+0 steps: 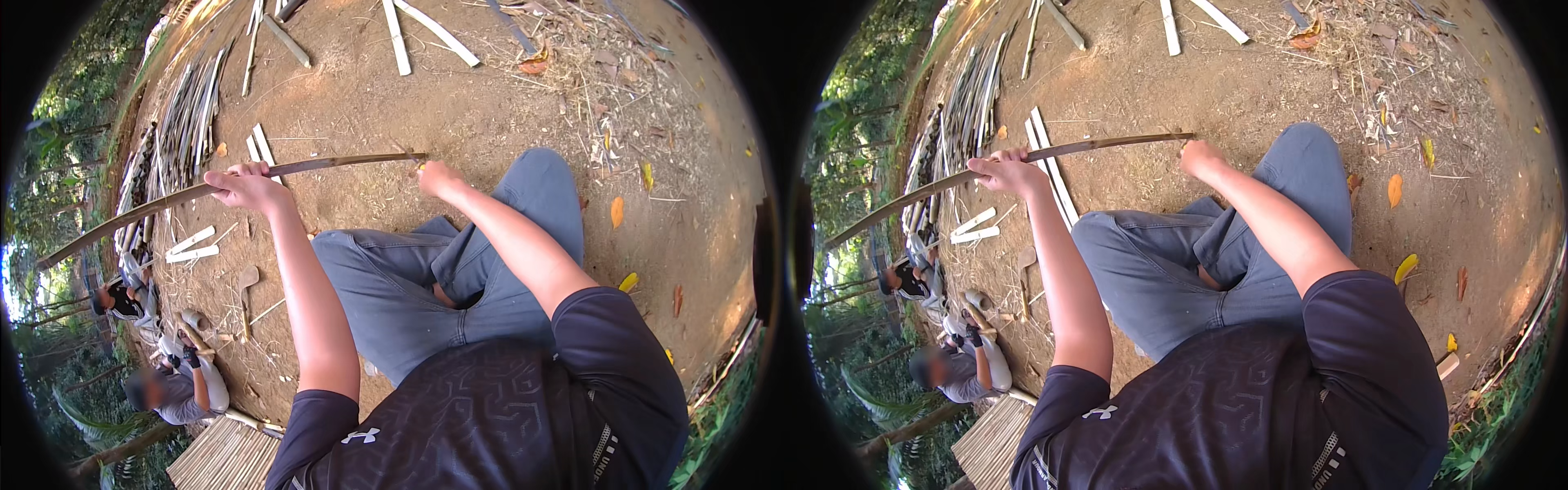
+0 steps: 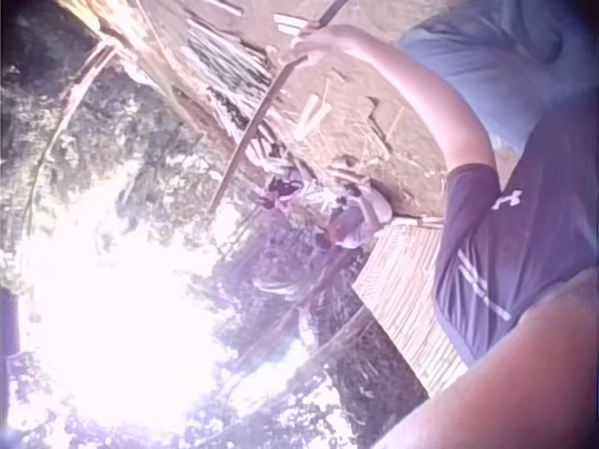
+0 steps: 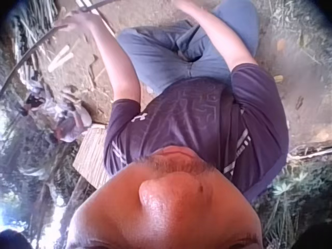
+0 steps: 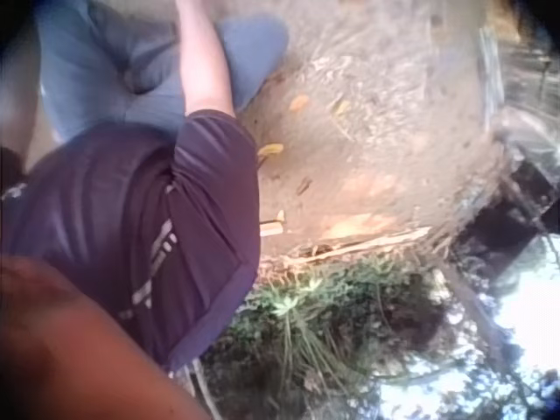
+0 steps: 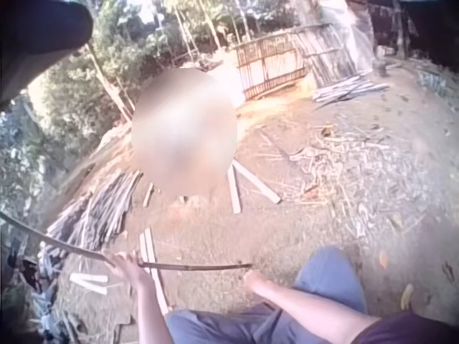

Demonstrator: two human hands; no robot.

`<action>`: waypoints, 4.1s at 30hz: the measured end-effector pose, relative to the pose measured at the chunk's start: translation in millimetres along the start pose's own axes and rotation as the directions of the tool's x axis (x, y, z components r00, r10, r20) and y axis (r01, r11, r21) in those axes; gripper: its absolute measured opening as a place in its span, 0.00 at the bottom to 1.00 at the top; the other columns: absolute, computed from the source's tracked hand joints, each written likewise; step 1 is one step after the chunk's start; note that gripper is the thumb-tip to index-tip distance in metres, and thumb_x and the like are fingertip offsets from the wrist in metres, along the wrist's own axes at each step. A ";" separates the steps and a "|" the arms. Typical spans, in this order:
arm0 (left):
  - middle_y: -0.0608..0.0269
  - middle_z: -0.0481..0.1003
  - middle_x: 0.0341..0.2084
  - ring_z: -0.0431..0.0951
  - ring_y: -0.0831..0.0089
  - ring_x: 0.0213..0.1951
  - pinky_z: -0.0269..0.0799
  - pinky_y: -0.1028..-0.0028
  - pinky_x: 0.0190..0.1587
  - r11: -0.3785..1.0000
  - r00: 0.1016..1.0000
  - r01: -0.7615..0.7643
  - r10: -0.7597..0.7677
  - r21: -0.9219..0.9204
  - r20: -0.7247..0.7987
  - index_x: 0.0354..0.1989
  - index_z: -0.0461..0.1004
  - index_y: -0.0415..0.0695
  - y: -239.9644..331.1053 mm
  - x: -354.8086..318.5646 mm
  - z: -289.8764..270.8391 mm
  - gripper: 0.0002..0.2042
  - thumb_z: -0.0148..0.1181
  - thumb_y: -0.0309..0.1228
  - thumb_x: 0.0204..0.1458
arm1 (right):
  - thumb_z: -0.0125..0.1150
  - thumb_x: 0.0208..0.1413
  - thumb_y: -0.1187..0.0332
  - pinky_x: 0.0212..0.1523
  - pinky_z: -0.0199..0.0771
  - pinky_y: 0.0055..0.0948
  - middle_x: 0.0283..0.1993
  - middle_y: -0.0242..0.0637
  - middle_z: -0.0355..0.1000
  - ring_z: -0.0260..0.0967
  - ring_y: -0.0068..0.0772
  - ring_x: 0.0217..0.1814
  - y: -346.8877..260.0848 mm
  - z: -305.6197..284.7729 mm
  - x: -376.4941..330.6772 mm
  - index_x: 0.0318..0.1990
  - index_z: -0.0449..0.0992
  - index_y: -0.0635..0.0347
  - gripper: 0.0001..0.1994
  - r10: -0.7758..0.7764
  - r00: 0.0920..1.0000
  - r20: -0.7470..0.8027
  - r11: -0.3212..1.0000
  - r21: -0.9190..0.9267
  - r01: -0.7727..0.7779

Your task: The person scrapes a bamboo strip using a small knife to smooth the surface while holding the strip by hand.

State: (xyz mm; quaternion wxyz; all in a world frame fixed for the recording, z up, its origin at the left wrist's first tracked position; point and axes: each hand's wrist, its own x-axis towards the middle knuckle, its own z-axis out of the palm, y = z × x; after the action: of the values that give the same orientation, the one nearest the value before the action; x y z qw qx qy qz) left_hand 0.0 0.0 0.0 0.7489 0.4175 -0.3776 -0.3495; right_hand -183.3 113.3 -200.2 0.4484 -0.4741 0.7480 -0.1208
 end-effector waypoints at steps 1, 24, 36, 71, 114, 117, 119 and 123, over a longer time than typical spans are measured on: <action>0.75 0.53 0.13 0.53 0.81 0.14 0.53 0.74 0.17 1.000 1.000 0.003 -0.003 0.011 0.005 0.53 0.52 0.49 -0.4 2.3 -0.7 0.28 0.48 0.59 0.61 | 0.44 0.69 0.59 0.32 0.77 0.35 0.36 0.40 0.76 0.75 0.35 0.32 -2.9 -6.6 -3.5 0.43 0.77 0.62 0.17 -0.005 1.000 -0.010 1.000 -0.015 0.005; 0.74 0.53 0.15 0.53 0.82 0.15 0.52 0.76 0.16 0.999 1.000 -0.021 0.021 0.028 -0.007 0.47 0.53 0.49 -3.5 -0.3 -0.4 0.27 0.48 0.61 0.59 | 0.46 0.63 0.63 0.54 0.74 0.49 0.50 0.52 0.77 0.75 0.56 0.54 23.1 39.7 25.7 0.47 0.79 0.63 0.17 0.048 0.959 -0.281 0.998 0.063 -0.032; 0.75 0.54 0.12 0.56 0.83 0.13 0.54 0.76 0.15 0.998 0.994 -0.065 0.066 -0.015 0.086 0.33 0.52 0.51 7.9 -21.5 0.3 0.22 0.47 0.56 0.63 | 0.53 0.59 0.66 0.55 0.76 0.41 0.55 0.44 0.76 0.74 0.46 0.59 40.8 33.7 29.2 0.50 0.80 0.57 0.14 0.205 0.971 -0.125 0.977 -0.033 -0.211; 0.73 0.58 0.15 0.57 0.84 0.14 0.59 0.77 0.17 0.982 0.991 -0.088 0.104 -0.169 0.088 0.34 0.55 0.47 16.6 -49.5 -9.5 0.19 0.50 0.48 0.65 | 0.43 0.68 0.57 0.45 0.73 0.54 0.36 0.63 0.75 0.74 0.64 0.44 -101.2 -16.4 -110.7 0.42 0.73 0.68 0.20 -0.290 0.905 -0.312 0.943 0.068 0.325; 0.72 0.57 0.15 0.58 0.82 0.16 0.62 0.75 0.20 0.989 0.984 -0.074 0.093 -0.132 0.149 0.35 0.53 0.49 17.4 -50.4 1.7 0.21 0.50 0.52 0.64 | 0.50 0.64 0.56 0.56 0.72 0.46 0.53 0.53 0.74 0.72 0.54 0.57 68.7 -1.2 -10.2 0.51 0.76 0.64 0.20 0.185 0.961 -0.206 0.976 -0.077 -0.205; 0.72 0.58 0.15 0.59 0.82 0.16 0.63 0.75 0.20 0.985 0.977 -0.102 0.124 -0.136 0.171 0.35 0.54 0.48 15.4 -47.6 -7.9 0.20 0.50 0.51 0.64 | 0.52 0.61 0.56 0.58 0.70 0.46 0.53 0.56 0.74 0.71 0.56 0.58 74.6 0.6 -10.8 0.54 0.72 0.66 0.22 0.144 0.930 -0.339 0.984 0.148 -0.099; 0.71 0.58 0.15 0.60 0.82 0.16 0.63 0.75 0.19 0.985 0.977 -0.116 0.137 -0.129 0.164 0.35 0.54 0.48 14.6 -43.6 -10.2 0.20 0.50 0.50 0.64 | 0.53 0.60 0.56 0.58 0.69 0.47 0.53 0.58 0.74 0.70 0.57 0.59 68.4 5.3 -16.5 0.55 0.70 0.67 0.23 0.129 0.925 -0.356 0.969 0.244 -0.042; 0.71 0.59 0.15 0.62 0.81 0.16 0.63 0.76 0.19 0.984 0.974 -0.079 0.110 -0.161 0.197 0.36 0.54 0.46 17.2 -49.1 9.4 0.20 0.51 0.49 0.64 | 0.53 0.60 0.58 0.41 0.75 0.47 0.39 0.58 0.75 0.76 0.53 0.41 93.3 -5.8 4.4 0.62 0.53 0.72 0.31 0.266 0.933 -0.240 0.934 0.305 -0.188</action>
State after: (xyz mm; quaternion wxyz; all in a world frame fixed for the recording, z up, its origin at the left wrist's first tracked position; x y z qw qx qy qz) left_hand -27.6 44.8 5.3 0.7517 0.3023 -0.4444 -0.3822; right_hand -244.6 156.9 -255.9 0.4120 -0.2944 0.8292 -0.2367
